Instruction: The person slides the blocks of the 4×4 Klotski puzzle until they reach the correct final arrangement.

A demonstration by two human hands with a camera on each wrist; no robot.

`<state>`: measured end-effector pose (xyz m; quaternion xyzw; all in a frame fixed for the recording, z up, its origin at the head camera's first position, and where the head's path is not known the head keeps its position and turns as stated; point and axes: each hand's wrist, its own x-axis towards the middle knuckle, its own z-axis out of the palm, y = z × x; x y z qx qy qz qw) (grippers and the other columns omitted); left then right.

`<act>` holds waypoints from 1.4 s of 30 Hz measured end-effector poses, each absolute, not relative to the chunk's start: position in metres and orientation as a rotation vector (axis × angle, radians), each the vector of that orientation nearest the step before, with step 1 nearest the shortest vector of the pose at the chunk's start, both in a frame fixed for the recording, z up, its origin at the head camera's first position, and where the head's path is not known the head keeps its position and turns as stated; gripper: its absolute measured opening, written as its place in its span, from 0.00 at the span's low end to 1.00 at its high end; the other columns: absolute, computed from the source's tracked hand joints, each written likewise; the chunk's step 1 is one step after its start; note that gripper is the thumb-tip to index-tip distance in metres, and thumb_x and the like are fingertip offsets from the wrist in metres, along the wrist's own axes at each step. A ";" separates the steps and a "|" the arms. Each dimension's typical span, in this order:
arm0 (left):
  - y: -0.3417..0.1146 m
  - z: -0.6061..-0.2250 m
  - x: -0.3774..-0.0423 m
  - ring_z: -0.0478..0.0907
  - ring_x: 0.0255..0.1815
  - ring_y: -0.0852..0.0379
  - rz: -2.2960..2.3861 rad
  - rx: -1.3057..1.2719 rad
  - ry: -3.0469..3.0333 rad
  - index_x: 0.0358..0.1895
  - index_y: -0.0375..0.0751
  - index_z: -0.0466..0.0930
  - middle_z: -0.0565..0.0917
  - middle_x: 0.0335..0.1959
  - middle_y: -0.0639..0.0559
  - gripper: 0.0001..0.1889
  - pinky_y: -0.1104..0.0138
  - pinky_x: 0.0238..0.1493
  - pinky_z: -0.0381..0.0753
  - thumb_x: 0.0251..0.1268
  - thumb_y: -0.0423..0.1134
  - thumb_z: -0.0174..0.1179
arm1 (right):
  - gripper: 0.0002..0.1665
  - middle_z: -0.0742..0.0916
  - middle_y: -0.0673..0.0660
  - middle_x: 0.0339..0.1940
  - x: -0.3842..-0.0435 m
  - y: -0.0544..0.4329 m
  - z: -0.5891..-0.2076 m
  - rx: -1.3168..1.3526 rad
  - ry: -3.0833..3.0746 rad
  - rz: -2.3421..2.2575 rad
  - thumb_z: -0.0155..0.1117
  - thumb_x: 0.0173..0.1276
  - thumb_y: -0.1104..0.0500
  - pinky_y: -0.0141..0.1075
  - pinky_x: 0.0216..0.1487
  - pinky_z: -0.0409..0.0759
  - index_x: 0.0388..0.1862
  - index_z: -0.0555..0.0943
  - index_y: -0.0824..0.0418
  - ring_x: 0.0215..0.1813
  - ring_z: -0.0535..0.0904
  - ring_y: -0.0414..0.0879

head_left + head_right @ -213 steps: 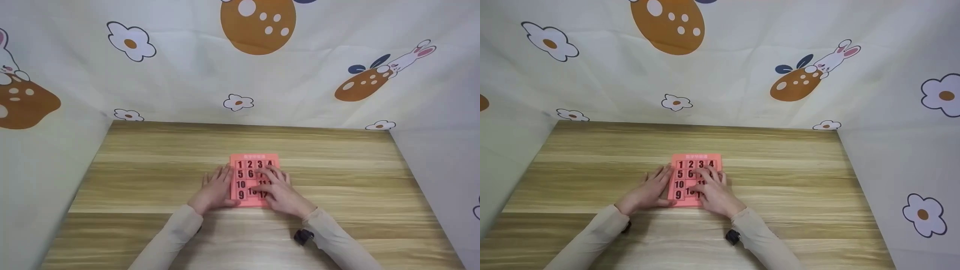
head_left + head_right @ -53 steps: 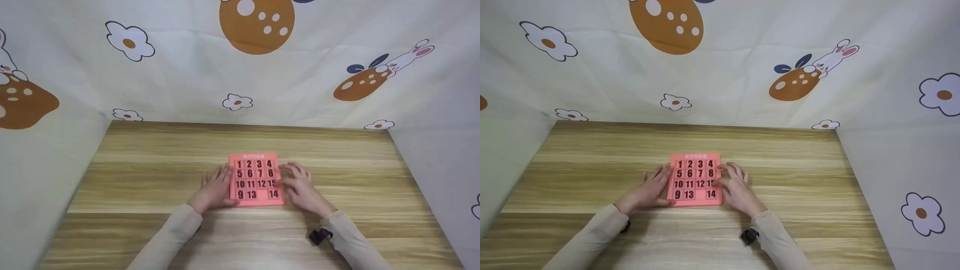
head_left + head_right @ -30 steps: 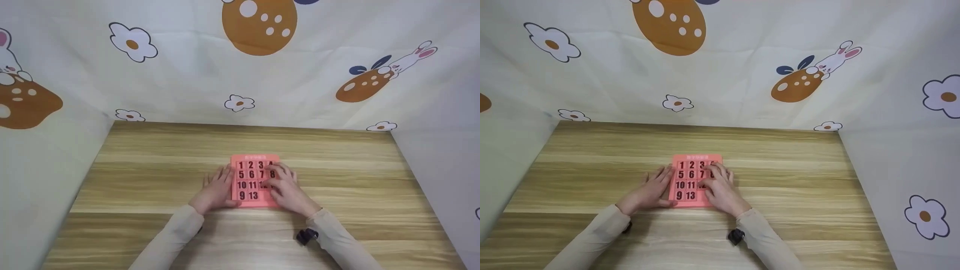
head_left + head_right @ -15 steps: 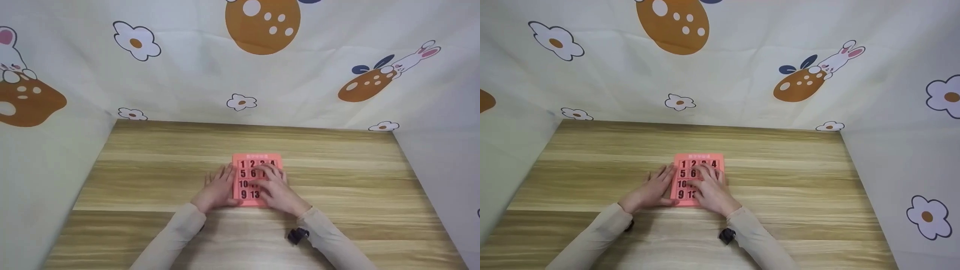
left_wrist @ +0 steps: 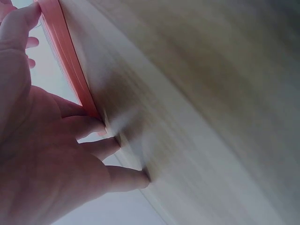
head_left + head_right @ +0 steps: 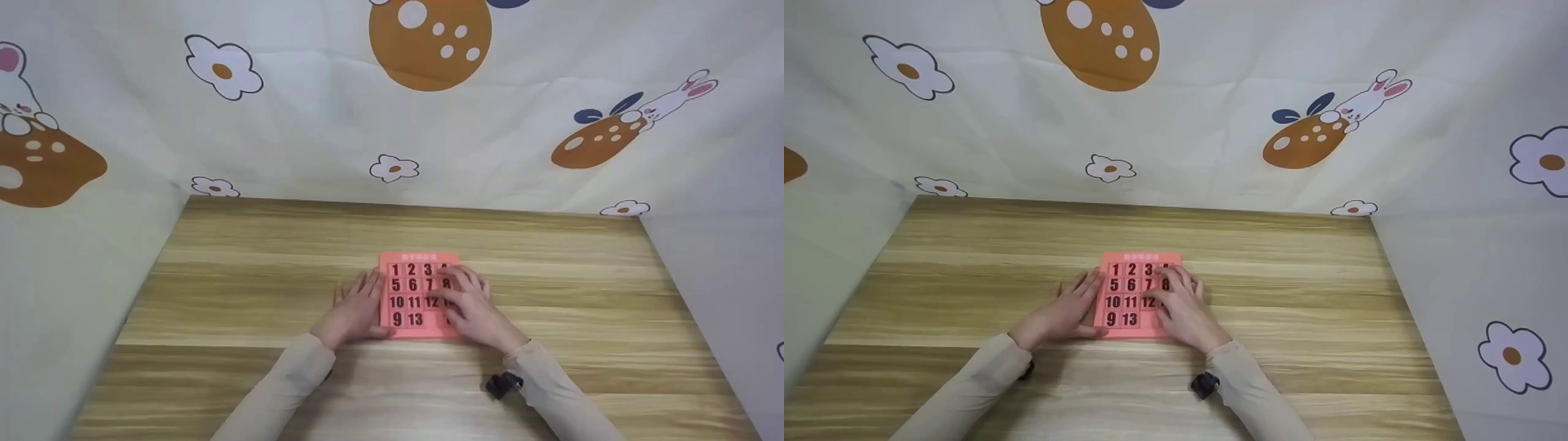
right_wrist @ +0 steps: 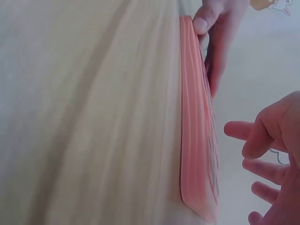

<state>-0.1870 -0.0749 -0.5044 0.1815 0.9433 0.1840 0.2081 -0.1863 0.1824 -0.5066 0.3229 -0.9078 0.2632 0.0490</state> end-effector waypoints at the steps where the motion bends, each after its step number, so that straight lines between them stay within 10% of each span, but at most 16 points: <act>1: -0.075 -0.505 -0.187 0.36 0.77 0.40 0.511 0.502 2.624 0.77 0.36 0.41 0.42 0.78 0.41 0.57 0.37 0.69 0.34 0.54 0.61 0.66 | 0.23 0.72 0.63 0.67 -0.187 0.184 -0.506 0.986 -2.761 0.804 0.64 0.53 0.69 0.65 0.64 0.49 0.50 0.85 0.54 0.69 0.57 0.67; 22: -0.076 -0.503 -0.185 0.36 0.76 0.39 0.490 0.510 2.643 0.77 0.36 0.41 0.41 0.78 0.41 0.58 0.37 0.69 0.34 0.53 0.62 0.66 | 0.12 0.78 0.60 0.60 -0.177 0.221 -0.509 0.911 -2.783 0.808 0.65 0.50 0.68 0.63 0.63 0.50 0.30 0.87 0.53 0.68 0.60 0.60; 42: -0.076 -0.502 -0.185 0.38 0.76 0.37 0.517 0.529 2.646 0.77 0.34 0.42 0.43 0.78 0.40 0.57 0.35 0.68 0.36 0.54 0.61 0.66 | 0.25 0.68 0.61 0.71 -0.171 0.211 -0.506 1.210 -2.853 0.838 0.64 0.56 0.66 0.68 0.64 0.49 0.55 0.84 0.53 0.71 0.55 0.66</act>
